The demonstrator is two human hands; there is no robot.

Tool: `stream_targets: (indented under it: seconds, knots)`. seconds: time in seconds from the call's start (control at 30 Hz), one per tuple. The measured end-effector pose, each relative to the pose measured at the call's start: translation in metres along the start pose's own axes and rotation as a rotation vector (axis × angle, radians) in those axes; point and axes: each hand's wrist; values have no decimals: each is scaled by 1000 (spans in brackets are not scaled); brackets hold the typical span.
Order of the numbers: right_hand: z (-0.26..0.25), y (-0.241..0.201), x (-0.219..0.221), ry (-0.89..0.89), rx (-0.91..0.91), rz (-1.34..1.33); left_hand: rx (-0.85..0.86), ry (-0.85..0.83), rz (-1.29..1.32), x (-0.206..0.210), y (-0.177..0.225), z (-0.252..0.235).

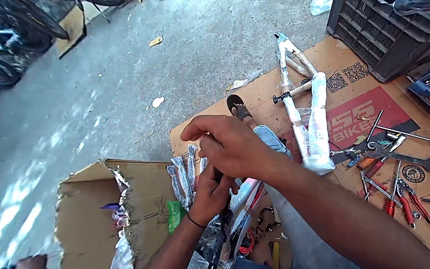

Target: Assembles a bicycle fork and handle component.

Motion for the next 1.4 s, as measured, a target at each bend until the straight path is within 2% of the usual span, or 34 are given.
stream_targets:
  seconds: [0.1, 0.17, 0.23, 0.3, 0.37, 0.5, 0.63, 0.67, 0.8, 0.87, 0.93, 1.0, 1.13, 1.27, 1.4]
  knots:
    - [-10, 23, 18, 133, 92, -232, -150, -30, 113, 1, 0, 1]
    - [-1, 38, 36, 307, 188, -492, -233, -18, -21, 5, 1, 6]
    - [7, 44, 48, 444, 215, -690, -255, -18, -131, 8, 0, 9]
    - [6, 44, 50, 466, 225, -758, -245, -39, -96, 6, 1, 8]
    - [9, 46, 57, 421, 255, -791, -256, -95, -79, 0, 3, 12]
    - [33, 63, 85, 386, 297, -777, -245, -284, -441, -24, -18, 35]
    - [37, 64, 95, 377, 325, -798, -155, -231, -586, -22, -27, 47]
    - [38, 62, 92, 368, 333, -736, -141, -221, -577, -21, -26, 46]
    - [74, 40, 71, 409, 415, -123, -103, -199, -526, -17, -25, 39]
    - [108, 35, 67, 399, 520, -34, -113, -224, -492, -17, -25, 36]
    - [142, 36, 69, 274, 646, -41, -141, -243, -444, -16, -25, 35]
    - [161, 36, 78, 63, 726, -62, -153, -255, -398, -16, -26, 37]
    - [156, 36, 102, -151, 769, -73, -141, -258, -414, -15, -26, 36]
    - [150, 39, 109, -122, 840, -365, -90, -252, -404, -18, -28, 39]
    - [150, 33, 115, -99, 901, -430, -94, -224, -338, -16, -30, 39]
Point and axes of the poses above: each hand's wrist, its own z-axis away from the middle knuckle, its own x-axis out of the palm, y = z × x
